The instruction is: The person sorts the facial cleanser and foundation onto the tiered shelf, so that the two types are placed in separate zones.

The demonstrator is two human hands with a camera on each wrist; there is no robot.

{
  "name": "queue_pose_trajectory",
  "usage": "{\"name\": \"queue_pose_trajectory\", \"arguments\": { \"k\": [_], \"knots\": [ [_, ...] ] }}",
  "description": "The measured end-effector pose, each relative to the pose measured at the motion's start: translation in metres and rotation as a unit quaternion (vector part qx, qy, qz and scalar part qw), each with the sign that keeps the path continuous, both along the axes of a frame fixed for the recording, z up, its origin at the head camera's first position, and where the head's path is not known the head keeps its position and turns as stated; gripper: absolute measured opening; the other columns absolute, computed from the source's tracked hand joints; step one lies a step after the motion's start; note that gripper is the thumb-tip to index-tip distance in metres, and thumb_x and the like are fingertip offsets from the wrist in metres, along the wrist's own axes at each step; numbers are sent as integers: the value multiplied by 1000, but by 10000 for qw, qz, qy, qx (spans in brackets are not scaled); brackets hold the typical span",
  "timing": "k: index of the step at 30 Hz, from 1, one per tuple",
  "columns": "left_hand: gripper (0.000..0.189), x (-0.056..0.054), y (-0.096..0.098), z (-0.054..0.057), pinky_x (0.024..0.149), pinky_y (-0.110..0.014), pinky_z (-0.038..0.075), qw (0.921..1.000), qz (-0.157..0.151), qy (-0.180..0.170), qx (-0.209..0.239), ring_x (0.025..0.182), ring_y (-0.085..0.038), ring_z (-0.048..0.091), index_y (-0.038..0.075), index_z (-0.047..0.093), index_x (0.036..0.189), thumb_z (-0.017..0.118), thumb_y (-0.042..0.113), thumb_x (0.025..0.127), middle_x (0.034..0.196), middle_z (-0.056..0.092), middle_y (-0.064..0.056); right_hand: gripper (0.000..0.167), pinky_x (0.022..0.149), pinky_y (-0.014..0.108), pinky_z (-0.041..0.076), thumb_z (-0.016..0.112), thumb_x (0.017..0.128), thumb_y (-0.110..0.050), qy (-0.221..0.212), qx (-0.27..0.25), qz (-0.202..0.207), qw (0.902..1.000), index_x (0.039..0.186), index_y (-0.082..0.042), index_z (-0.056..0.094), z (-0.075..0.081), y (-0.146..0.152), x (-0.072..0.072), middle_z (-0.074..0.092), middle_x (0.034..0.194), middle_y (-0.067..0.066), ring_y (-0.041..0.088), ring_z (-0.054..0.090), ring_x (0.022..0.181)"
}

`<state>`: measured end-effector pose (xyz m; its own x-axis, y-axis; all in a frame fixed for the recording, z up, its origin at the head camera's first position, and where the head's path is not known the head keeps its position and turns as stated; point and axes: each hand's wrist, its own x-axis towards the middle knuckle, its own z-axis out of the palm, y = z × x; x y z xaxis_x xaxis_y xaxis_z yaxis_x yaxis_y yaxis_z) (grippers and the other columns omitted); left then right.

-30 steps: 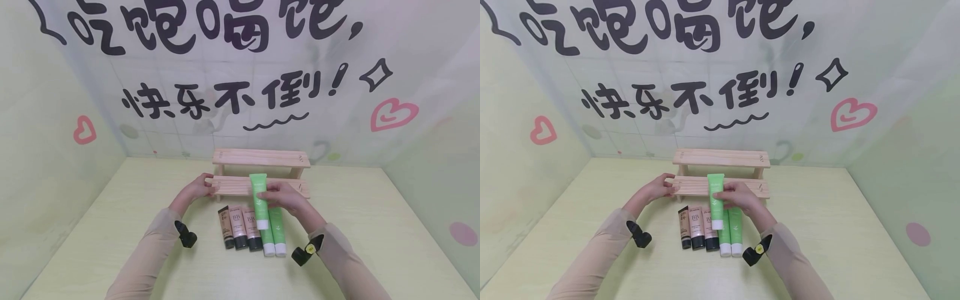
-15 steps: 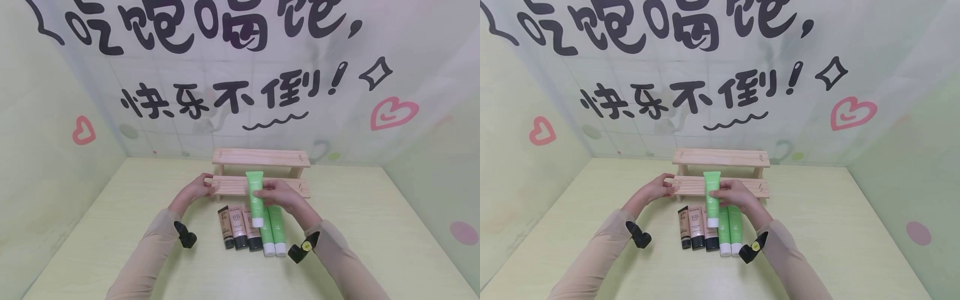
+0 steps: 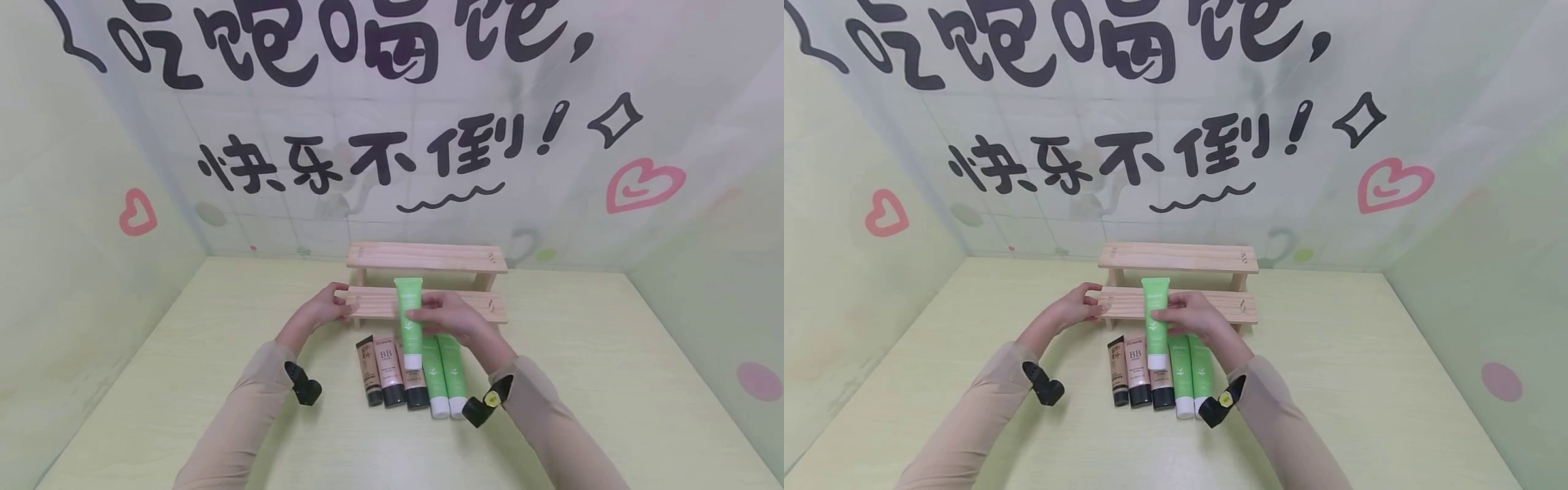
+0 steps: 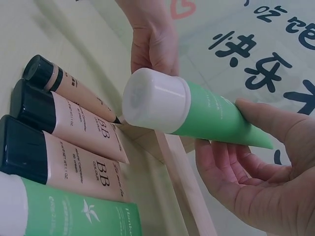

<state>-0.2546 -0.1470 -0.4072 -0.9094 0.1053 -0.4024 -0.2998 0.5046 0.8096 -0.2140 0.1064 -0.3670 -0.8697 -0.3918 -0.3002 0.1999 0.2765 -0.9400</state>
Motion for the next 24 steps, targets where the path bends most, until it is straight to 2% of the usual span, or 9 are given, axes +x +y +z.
{"name": "queue_pose_trajectory", "arguments": {
  "k": [7, 14, 19, 24],
  "knots": [
    [62, 0, -1, -1, 82, -30, 54, 9999, -8, 16, 106, 88, -20, 59, 6, 25, 140, 59, 13, 89, 123, 45, -23, 61, 84, 37, 54, 70, 79, -21, -51, 68, -54, 9999, 130, 3, 44, 1, -9, -3, 57, 119, 19, 24, 61, 99],
    [61, 0, 0, -2, 83, -31, 53, 10000, -2, 19, 82, 89, -20, 59, 7, 25, 140, 59, 15, 89, 122, 46, -22, 69, 86, 37, 53, 71, 78, -22, -62, 150, -138, 9998, 133, 5, 38, 3, -15, -6, 54, 121, 21, 28, 60, 102],
    [62, -1, -1, -4, 84, -32, 53, 10000, 23, 0, 57, 91, -22, 59, 8, 26, 140, 60, 16, 88, 123, 46, -22, 70, 90, 40, 51, 69, 79, -19, -139, 62, -158, 9998, 134, 7, 34, 6, -17, -8, 51, 123, 22, 30, 59, 103],
    [62, -1, -2, -5, 84, -33, 52, 9999, 7, 16, 135, 90, -21, 59, 8, 25, 140, 59, 15, 89, 122, 47, -22, 63, 91, 41, 51, 67, 81, -17, -133, -5, -123, 9998, 131, 7, 38, 11, -21, -10, 53, 120, 21, 27, 60, 100]
  ]
}}
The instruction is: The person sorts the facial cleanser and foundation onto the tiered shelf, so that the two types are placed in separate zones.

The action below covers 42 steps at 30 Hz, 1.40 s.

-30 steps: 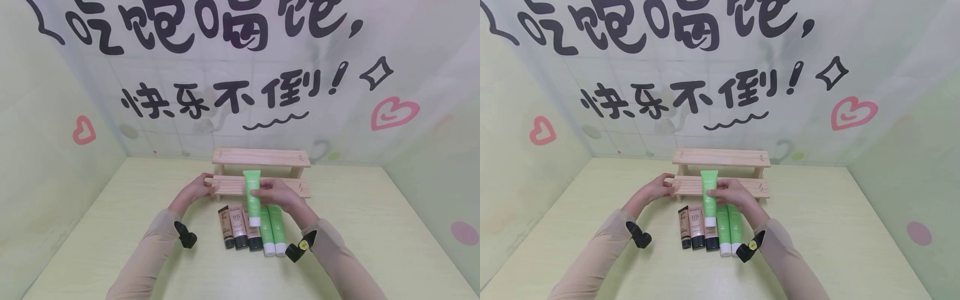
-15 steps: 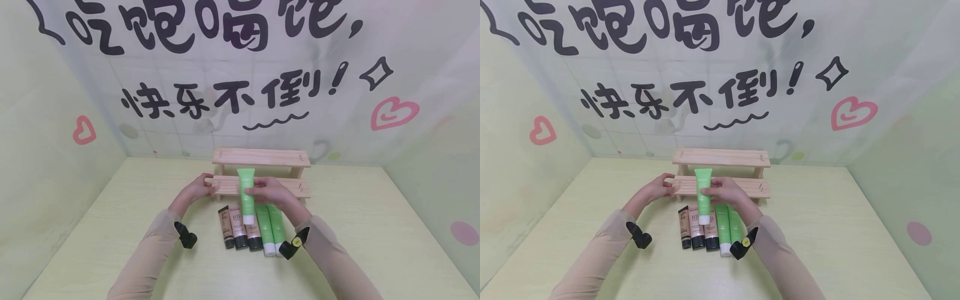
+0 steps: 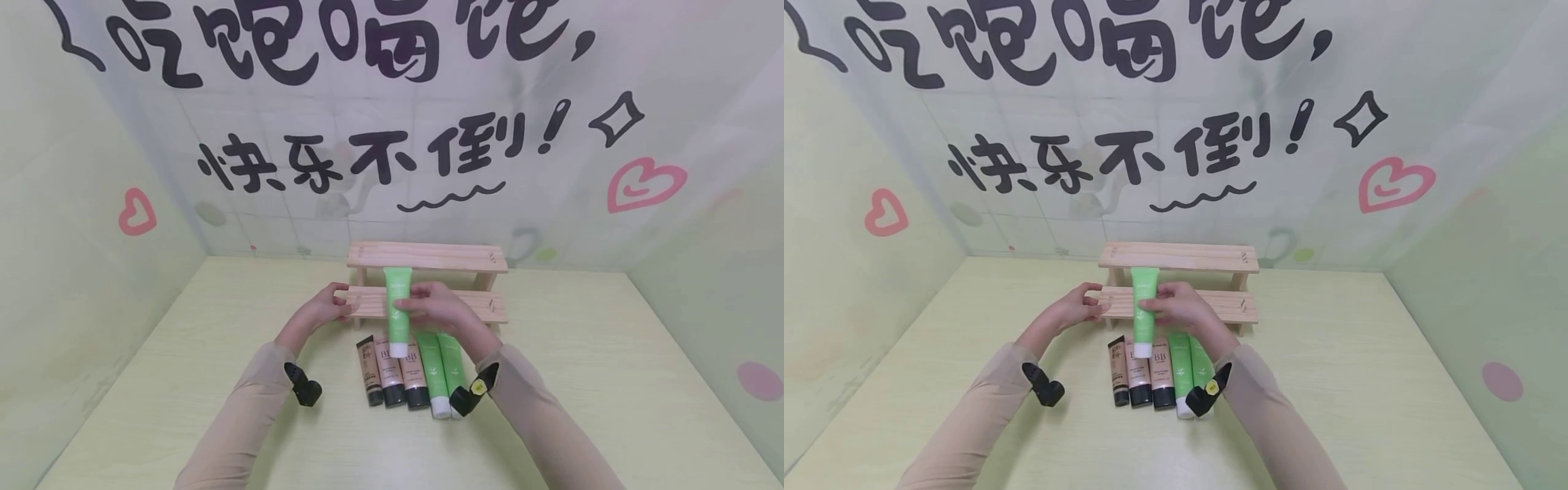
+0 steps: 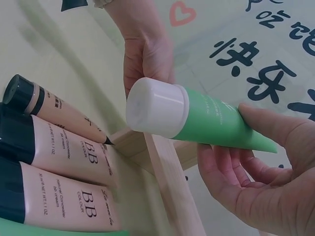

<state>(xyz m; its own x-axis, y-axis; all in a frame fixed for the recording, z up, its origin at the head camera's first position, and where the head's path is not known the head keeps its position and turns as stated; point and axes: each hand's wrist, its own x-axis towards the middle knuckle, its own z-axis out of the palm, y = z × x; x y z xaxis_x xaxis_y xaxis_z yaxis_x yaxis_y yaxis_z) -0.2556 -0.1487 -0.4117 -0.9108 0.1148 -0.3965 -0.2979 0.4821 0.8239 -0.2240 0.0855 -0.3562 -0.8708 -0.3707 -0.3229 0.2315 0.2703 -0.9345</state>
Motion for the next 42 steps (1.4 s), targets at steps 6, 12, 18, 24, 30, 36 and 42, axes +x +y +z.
{"name": "queue_pose_trajectory", "arguments": {
  "k": [6, 12, 18, 24, 30, 36, 42],
  "knots": [
    [62, 1, -1, 2, 85, -32, 52, 10000, 14, -5, -66, 88, -20, 60, 9, 26, 140, 59, 17, 89, 120, 50, -20, 56, 94, 43, 49, 66, 83, -16, 49, -127, 77, 9999, 128, 6, 42, 6, -5, -3, 53, 120, 21, 27, 59, 102],
    [62, 0, -3, 1, 85, -33, 52, 10000, 8, 20, -14, 91, -21, 60, 9, 26, 140, 59, 16, 89, 120, 50, -21, 51, 91, 40, 50, 66, 82, -16, 96, -138, 110, 9998, 125, 4, 46, 9, -8, -7, 55, 117, 19, 26, 59, 101],
    [62, -1, -5, 0, 84, -32, 53, 9999, -16, 24, 148, 94, -22, 59, 7, 25, 140, 59, 14, 89, 121, 49, -22, 52, 90, 40, 51, 67, 81, -18, 136, -145, 141, 9997, 126, 1, 47, 13, -11, -11, 56, 118, 17, 26, 59, 103],
    [63, -1, -5, -2, 87, -33, 52, 9998, -28, 12, 172, 94, -23, 60, 9, 25, 140, 60, 15, 88, 123, 47, -22, 53, 90, 40, 51, 67, 81, -16, 148, -96, 141, 9997, 127, 0, 47, 21, -15, -15, 56, 118, 16, 27, 58, 105],
    [62, 0, -4, -1, 86, -31, 52, 9999, -34, -13, 160, 95, -23, 59, 10, 25, 140, 60, 16, 89, 124, 46, -21, 53, 92, 41, 50, 64, 83, -11, 196, -142, 163, 9996, 128, 6, 42, 25, -18, -20, 52, 122, 20, 29, 54, 109],
    [63, 1, -3, 0, 85, -30, 53, 9999, -39, -12, 101, 96, -23, 58, 9, 26, 140, 60, 15, 88, 125, 45, -22, 50, 93, 41, 50, 63, 84, -10, 216, -187, 141, 9995, 128, 5, 43, 29, -21, -24, 52, 122, 20, 29, 54, 108],
    [62, 2, -3, 0, 87, -32, 52, 9999, -45, -11, 97, 99, -26, 58, 9, 26, 140, 60, 15, 88, 127, 44, -23, 51, 90, 38, 52, 64, 83, -11, 375, -40, 122, 9992, 128, 5, 44, 34, -23, -28, 53, 119, 20, 28, 56, 104]
  ]
}}
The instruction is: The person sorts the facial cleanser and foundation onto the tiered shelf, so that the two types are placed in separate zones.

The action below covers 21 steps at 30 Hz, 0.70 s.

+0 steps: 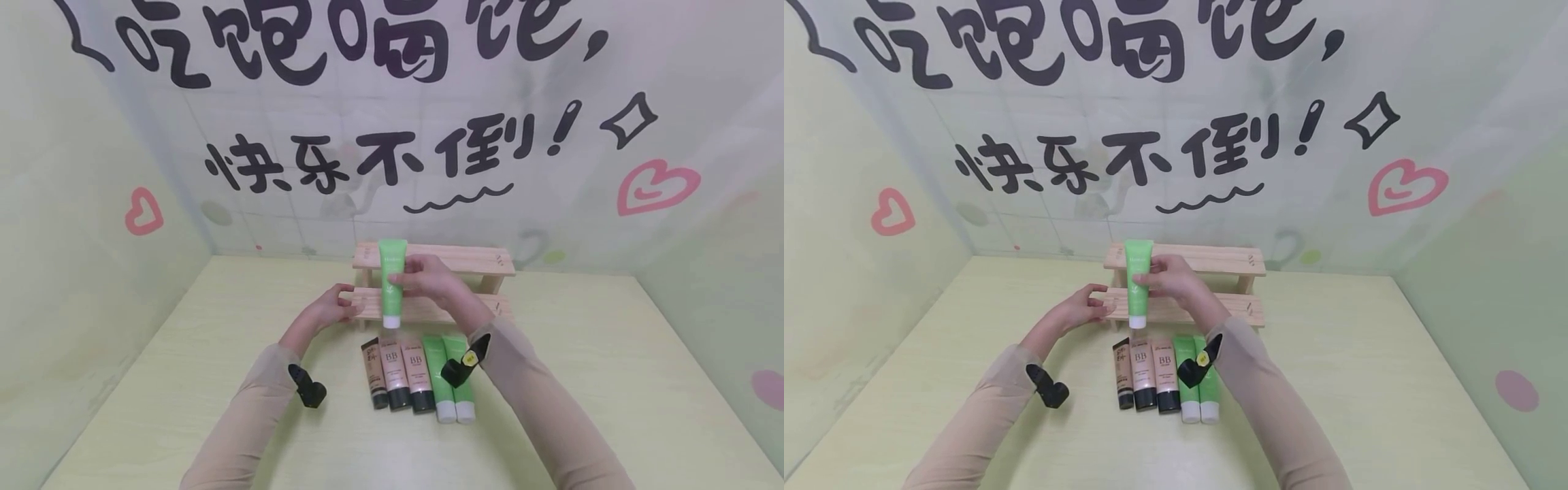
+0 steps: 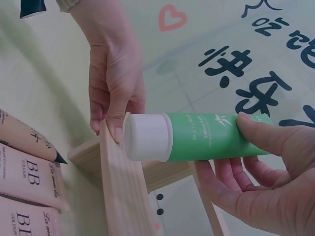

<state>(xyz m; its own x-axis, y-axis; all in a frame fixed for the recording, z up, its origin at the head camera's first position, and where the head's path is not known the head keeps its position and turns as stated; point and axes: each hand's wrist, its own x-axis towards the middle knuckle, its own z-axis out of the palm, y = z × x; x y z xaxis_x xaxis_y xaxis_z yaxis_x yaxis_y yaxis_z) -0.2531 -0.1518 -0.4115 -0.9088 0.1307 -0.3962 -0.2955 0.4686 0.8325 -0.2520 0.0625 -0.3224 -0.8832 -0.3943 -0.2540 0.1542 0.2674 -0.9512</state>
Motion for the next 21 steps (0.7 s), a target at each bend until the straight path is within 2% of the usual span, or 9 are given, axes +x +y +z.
{"name": "queue_pose_trajectory", "arguments": {
  "k": [5, 10, 14, 21],
  "knots": [
    [62, 0, 1, 1, 89, -34, 51, 10000, 7, -13, 16, 101, -27, 58, 9, 26, 140, 60, 16, 88, 128, 44, -23, 51, 87, 35, 53, 64, 83, -8, -36, -93, -128, 9999, 128, 5, 44, 5, -3, -6, 51, 120, 20, 29, 56, 105],
    [62, 0, 1, 0, 90, -35, 50, 10000, -19, 1, 53, 100, -27, 58, 9, 26, 140, 59, 16, 89, 129, 42, -24, 54, 93, 37, 50, 64, 83, -8, -171, -152, -187, 9996, 131, 3, 41, 12, -4, -12, 50, 124, 18, 30, 52, 113],
    [62, 0, 0, -1, 89, -34, 51, 9999, 6, 2, 106, 100, -27, 58, 8, 26, 140, 60, 15, 88, 129, 42, -24, 55, 93, 36, 50, 63, 85, -9, -37, -96, -134, 9999, 133, 3, 39, 18, -6, -16, 49, 126, 18, 31, 51, 115],
    [62, -1, 0, -1, 88, -33, 52, 9999, 71, -47, 125, 98, -25, 59, 9, 26, 140, 60, 15, 88, 127, 44, -23, 51, 89, 33, 52, 63, 85, -8, -13, -300, -472, 9984, 131, 1, 42, 27, -12, -24, 50, 125, 17, 29, 52, 113]
  ]
}}
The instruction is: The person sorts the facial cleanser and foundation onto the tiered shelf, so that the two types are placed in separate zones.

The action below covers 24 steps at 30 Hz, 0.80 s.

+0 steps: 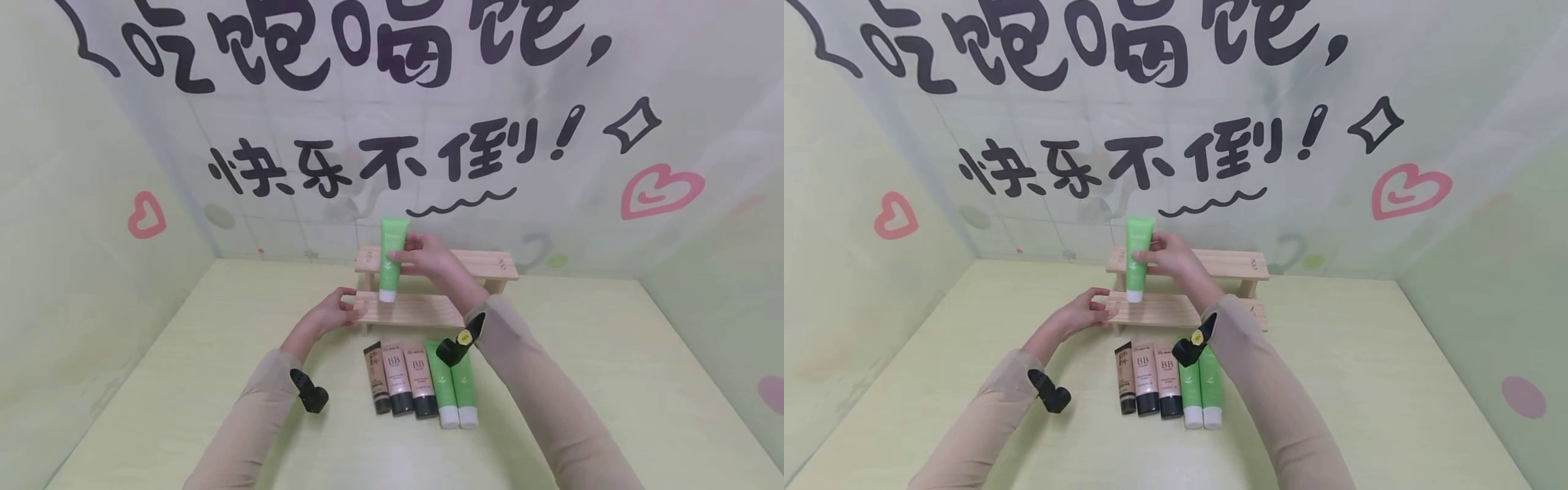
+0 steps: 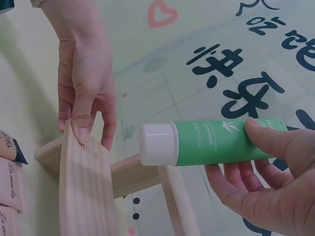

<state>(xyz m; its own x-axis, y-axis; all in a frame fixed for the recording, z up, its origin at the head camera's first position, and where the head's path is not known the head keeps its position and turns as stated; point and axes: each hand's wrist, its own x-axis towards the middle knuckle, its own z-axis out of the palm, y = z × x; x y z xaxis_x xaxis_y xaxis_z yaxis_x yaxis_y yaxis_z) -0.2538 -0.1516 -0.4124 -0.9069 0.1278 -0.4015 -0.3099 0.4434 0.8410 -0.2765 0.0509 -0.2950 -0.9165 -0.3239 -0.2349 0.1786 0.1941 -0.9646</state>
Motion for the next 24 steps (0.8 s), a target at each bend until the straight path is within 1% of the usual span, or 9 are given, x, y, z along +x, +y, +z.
{"name": "queue_pose_trajectory", "arguments": {
  "k": [9, 18, 24],
  "knots": [
    [61, -1, 0, -3, 88, -34, 51, 9999, 13, 50, -91, 99, -25, 59, 10, 28, 140, 60, 16, 88, 126, 46, -22, 51, 91, 35, 51, 61, 85, -5, 142, -218, -119, 9996, 132, 2, 42, 6, -2, -7, 49, 127, 20, 30, 50, 116],
    [60, 2, 0, -1, 86, -34, 52, 9999, 23, 115, -49, 96, -24, 59, 8, 29, 139, 60, 13, 88, 122, 48, -22, 51, 88, 34, 53, 62, 84, -6, 308, -125, -297, 9990, 131, 1, 42, 12, -4, -15, 50, 124, 19, 29, 52, 114],
    [60, 2, 0, -1, 87, -33, 52, 9999, 48, 128, 10, 96, -24, 58, 8, 29, 139, 60, 12, 88, 122, 48, -21, 48, 88, 34, 53, 63, 84, -4, 480, -108, -429, 9979, 128, 4, 44, 12, -7, -20, 51, 122, 20, 30, 53, 111]
  ]
}}
